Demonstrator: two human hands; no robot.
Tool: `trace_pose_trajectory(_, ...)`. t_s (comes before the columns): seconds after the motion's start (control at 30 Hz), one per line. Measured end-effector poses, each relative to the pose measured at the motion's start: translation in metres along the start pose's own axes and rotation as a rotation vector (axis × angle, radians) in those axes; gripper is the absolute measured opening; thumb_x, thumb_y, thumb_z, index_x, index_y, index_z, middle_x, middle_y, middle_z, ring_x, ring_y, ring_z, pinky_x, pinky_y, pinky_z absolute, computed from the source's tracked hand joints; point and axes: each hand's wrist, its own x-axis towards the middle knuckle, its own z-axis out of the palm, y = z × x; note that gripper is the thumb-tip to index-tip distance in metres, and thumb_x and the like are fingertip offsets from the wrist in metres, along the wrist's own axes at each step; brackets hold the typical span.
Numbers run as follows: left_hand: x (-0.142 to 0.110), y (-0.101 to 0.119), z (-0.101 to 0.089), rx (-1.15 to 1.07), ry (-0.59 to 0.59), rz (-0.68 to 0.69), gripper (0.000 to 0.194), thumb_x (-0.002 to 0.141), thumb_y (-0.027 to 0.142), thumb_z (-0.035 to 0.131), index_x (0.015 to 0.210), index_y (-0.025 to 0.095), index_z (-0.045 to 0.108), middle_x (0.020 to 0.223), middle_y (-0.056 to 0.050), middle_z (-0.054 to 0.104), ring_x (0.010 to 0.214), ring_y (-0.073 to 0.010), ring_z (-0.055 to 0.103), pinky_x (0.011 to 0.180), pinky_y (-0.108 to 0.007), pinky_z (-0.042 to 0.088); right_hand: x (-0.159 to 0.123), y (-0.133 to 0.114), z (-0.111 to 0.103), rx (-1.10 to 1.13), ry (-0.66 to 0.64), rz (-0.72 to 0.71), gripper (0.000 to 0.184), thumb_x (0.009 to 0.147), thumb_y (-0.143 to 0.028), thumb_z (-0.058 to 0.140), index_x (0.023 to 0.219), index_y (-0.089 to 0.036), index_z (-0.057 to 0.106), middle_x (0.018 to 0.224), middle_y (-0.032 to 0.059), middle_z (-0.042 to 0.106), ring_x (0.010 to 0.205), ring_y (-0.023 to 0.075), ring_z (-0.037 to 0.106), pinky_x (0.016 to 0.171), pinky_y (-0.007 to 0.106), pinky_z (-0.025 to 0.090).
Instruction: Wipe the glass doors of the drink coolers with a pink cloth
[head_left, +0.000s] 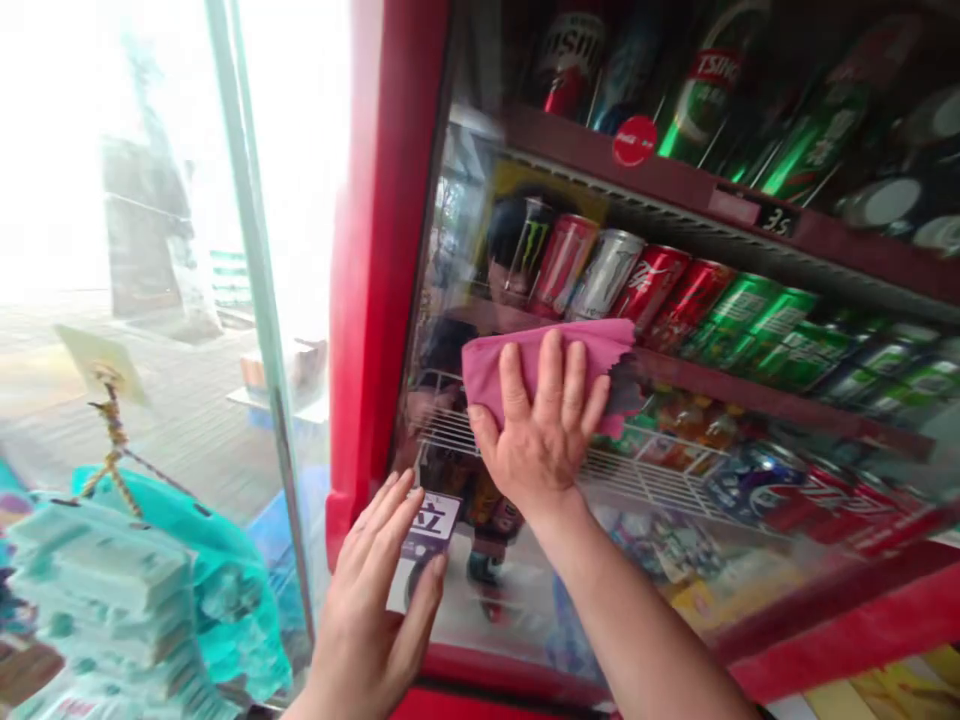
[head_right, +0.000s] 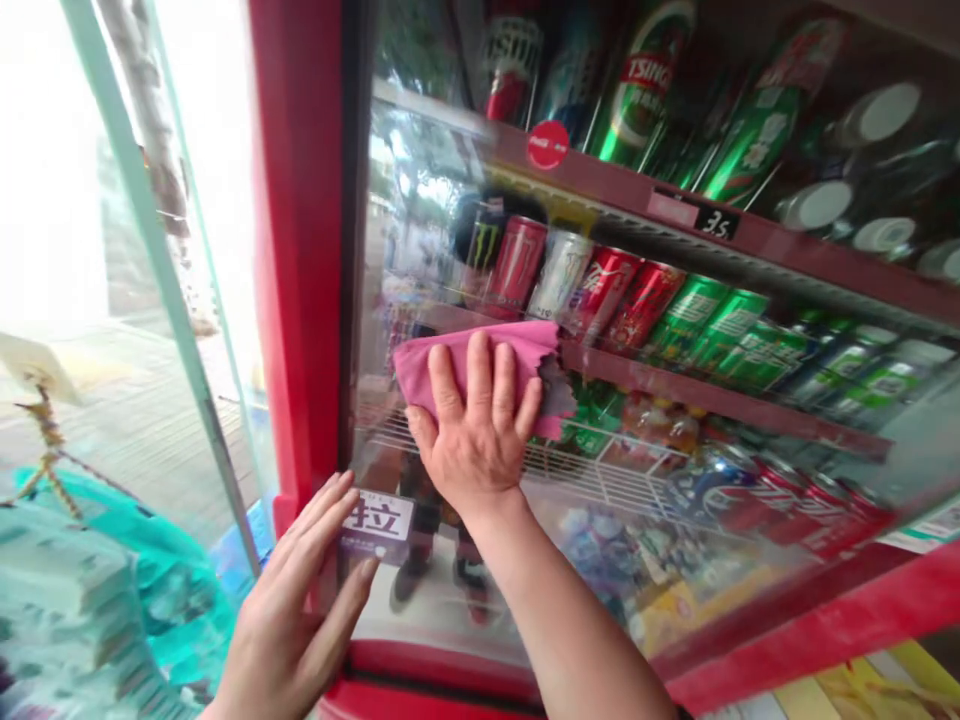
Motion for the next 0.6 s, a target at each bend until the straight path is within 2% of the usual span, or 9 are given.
trace_pose_trajectory(0.13, -0.010, -0.012, -0.018, -0.015, -0.020, -0.042, 0.067, 0.101, 0.027, 0.069, 0.165, 0.032, 0.052, 0.170, -0.011, 0.060, 0.158, -0.0299, 0.059, 0.127, -0.049, 0.056, -0.005, -0.036, 0.016, 0.181, -0.223, -0.140, 0.063, 0.115, -0.053, 0.056, 0.176, -0.042, 0.042, 0.183, 0.0063, 0.046, 0.173, 0.0379, 0.034, 0.138, 0.074, 0.024)
trace_pose_trajectory(0.23, -0.015, -0.019, -0.031, -0.018, -0.024, -0.037, 0.063, 0.102, 0.027, 0.068, 0.163, 0.033, 0.054, 0.166, -0.010, 0.064, 0.154, -0.0285, 0.062, 0.127, -0.047, 0.056, -0.010, -0.043, 0.019, 0.249, -0.330, -0.210, 0.059, 0.116, -0.048, 0.054, 0.174, -0.044, 0.043, 0.182, 0.0024, 0.048, 0.171, 0.0315, 0.040, 0.138, 0.068, 0.029)
trace_pose_trajectory(0.47, -0.022, -0.032, -0.053, -0.052, -0.031, -0.074, 0.059, 0.101, 0.029, 0.071, 0.159, 0.031, 0.058, 0.167, -0.010, 0.062, 0.155, -0.0278, 0.061, 0.128, -0.046, 0.054, -0.023, -0.012, 0.008, 0.329, -0.547, -0.318, 0.050, 0.118, -0.037, 0.050, 0.167, -0.047, 0.053, 0.173, -0.0057, 0.059, 0.161, 0.0220, 0.053, 0.138, 0.058, 0.036)
trace_pose_trajectory(0.53, -0.026, -0.036, -0.058, -0.056, -0.035, -0.093, 0.058, 0.102, 0.031, 0.071, 0.159, 0.031, 0.059, 0.167, -0.010, 0.062, 0.155, -0.0271, 0.062, 0.128, -0.045, 0.053, -0.030, -0.003, 0.006, 0.340, -0.560, -0.306, 0.049, 0.118, -0.034, 0.046, 0.163, -0.048, 0.057, 0.170, -0.0065, 0.063, 0.153, 0.0210, 0.059, 0.135, 0.054, 0.040)
trace_pose_trajectory(0.6, -0.031, -0.040, -0.062, -0.077, -0.038, -0.127, 0.056, 0.102, 0.034, 0.071, 0.157, 0.031, 0.060, 0.166, -0.010, 0.063, 0.153, -0.0268, 0.063, 0.127, -0.044, 0.054, -0.037, 0.001, 0.004, 0.316, -0.507, -0.281, 0.046, 0.118, -0.032, 0.044, 0.156, -0.046, 0.065, 0.162, -0.0044, 0.070, 0.138, 0.0215, 0.066, 0.125, 0.049, 0.047)
